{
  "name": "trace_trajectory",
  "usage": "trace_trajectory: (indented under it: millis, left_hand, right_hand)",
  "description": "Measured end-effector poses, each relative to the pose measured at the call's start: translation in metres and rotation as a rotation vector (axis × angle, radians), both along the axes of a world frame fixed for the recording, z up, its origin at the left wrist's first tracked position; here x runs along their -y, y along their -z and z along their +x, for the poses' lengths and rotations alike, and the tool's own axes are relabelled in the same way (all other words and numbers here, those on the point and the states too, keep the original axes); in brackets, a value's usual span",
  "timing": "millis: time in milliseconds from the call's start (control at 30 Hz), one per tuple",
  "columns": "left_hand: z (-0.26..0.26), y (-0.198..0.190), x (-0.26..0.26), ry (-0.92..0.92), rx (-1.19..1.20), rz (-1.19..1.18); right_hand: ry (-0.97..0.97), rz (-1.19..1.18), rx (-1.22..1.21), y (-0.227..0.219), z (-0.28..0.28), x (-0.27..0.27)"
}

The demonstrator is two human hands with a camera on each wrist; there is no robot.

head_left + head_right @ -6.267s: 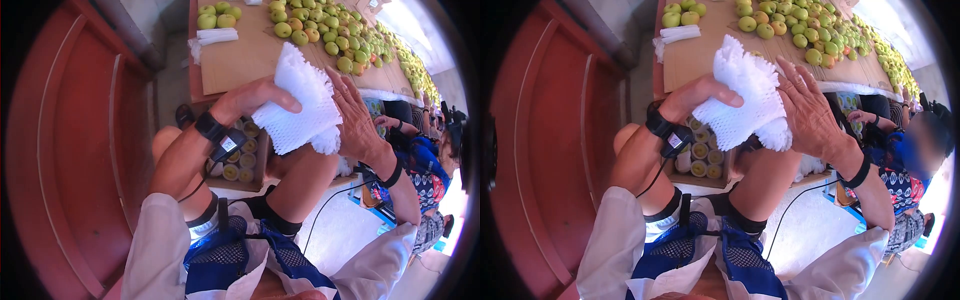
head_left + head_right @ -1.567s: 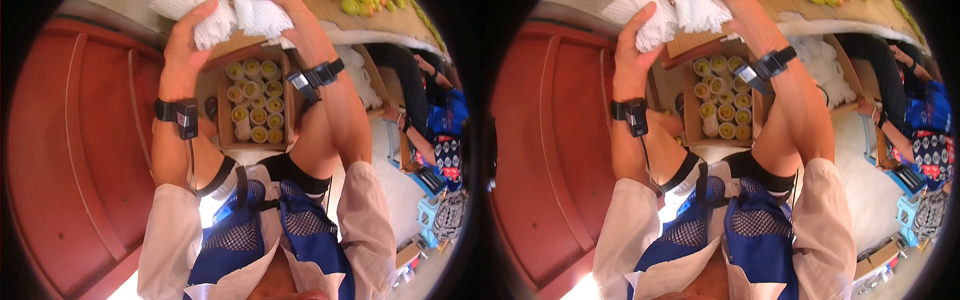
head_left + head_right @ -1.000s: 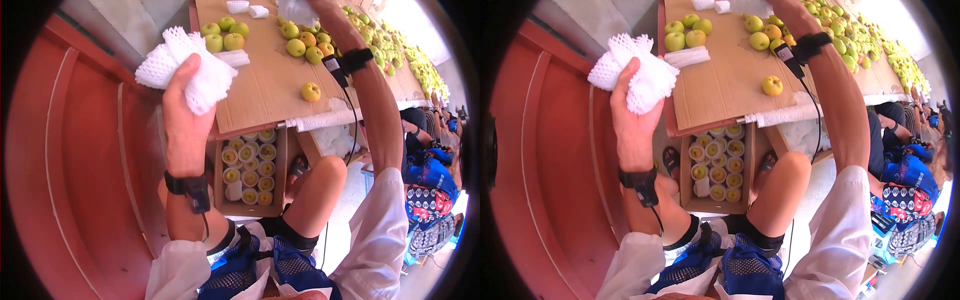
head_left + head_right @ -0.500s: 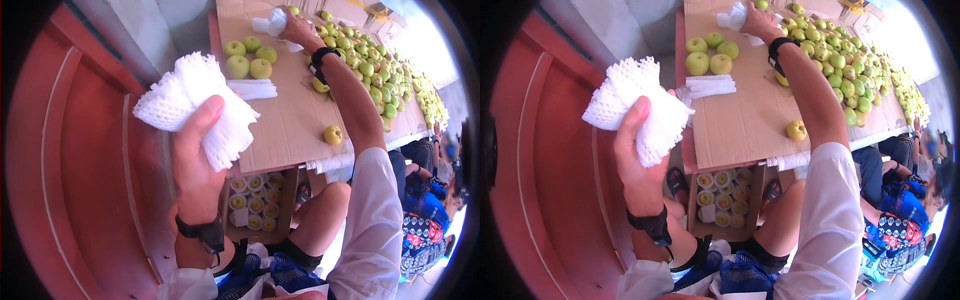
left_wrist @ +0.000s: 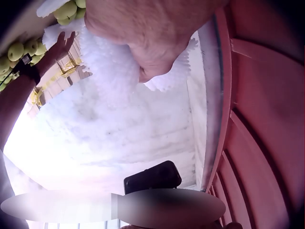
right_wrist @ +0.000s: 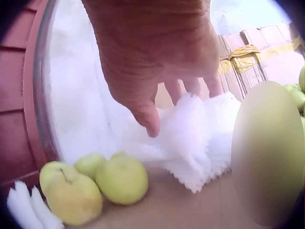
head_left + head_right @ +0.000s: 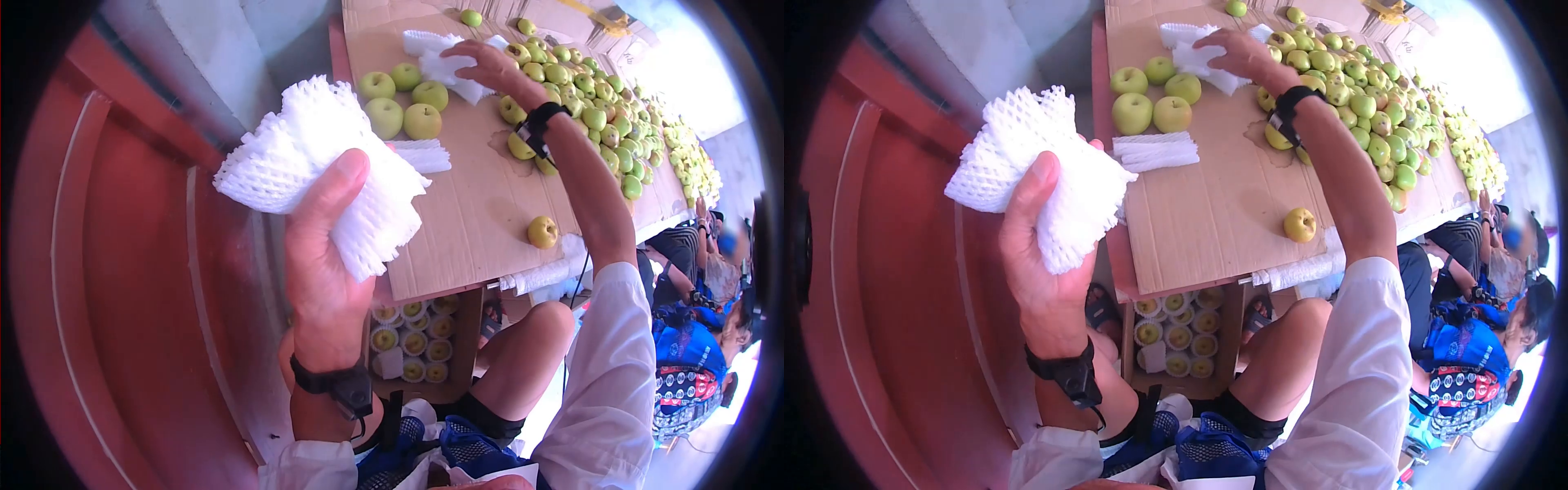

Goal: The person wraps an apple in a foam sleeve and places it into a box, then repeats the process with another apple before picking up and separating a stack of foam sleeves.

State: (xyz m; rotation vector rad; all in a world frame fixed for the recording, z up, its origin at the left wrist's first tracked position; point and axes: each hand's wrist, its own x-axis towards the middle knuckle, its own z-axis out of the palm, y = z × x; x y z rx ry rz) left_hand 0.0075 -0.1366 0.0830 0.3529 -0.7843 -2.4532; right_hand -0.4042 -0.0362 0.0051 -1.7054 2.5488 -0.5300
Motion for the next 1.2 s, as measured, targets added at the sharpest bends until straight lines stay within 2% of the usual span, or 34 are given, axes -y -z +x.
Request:
trace_trajectory:
  millis: [67,100,200,300,433,533,567,667,700,800,900,1000,1033,1100,1200]
  left_hand:
    - [-0.002,0.001,-0.001,-0.004,0.014,0.015]
    - [-0.003,0.001,-0.001,-0.007,0.02,0.022]
    - [-0.003,0.003,-0.001,-0.006,-0.003,0.022]
    - [0.0,0.002,0.004,0.002,-0.01,-0.009]
    - [0.001,0.001,0.005,-0.016,-0.055,-0.012]
    - [0.0,0.005,0.009,-0.002,-0.084,-0.009]
    - [0.0,0.006,0.01,0.01,-0.089,0.002]
    - [-0.006,0.011,0.01,0.047,-0.107,-0.017]
    - [-0.009,0.013,0.009,0.059,-0.114,-0.031]
    - [-0.02,0.012,0.001,0.078,-0.086,-0.149]
    - [-0.031,0.017,-0.006,0.103,-0.085,-0.245]
    - [-0.046,0.033,-0.008,0.108,-0.049,-0.415]
    - [-0.051,0.04,-0.009,0.086,-0.021,-0.498]
    - [-0.06,0.049,-0.009,0.067,-0.006,-0.697]
    - [-0.063,0.042,-0.017,0.084,0.064,-0.865]
  right_hand:
    - [0.126,0.087,-0.128,0.008,0.028,0.003]
    - [0.15,0.007,-0.223,0.023,0.026,0.006]
    - [0.181,0.023,-0.19,0.026,0.019,0.008]
    - [0.12,0.008,-0.12,0.007,0.017,0.004]
    - [0.144,-0.025,-0.318,-0.016,0.026,-0.006]
    - [0.225,-0.063,-0.169,-0.04,0.036,-0.018]
    - [0.243,-0.123,-0.231,-0.047,0.043,-0.022]
    - [0.313,-0.271,-0.012,-0.074,0.084,-0.037]
    - [0.268,-0.363,0.151,-0.081,0.107,-0.045]
    - [0.135,-0.418,0.456,-0.106,0.186,-0.056]
    - [0.106,-0.468,0.906,-0.11,0.248,-0.06]
    - [0.135,-0.523,1.05,-0.104,0.287,-0.063]
    - [0.078,-0.522,1.089,-0.105,0.293,-0.06]
    - [0.031,-0.55,1.1,-0.078,0.295,-0.053]
    - [0.032,-0.53,1.136,-0.074,0.299,-0.052]
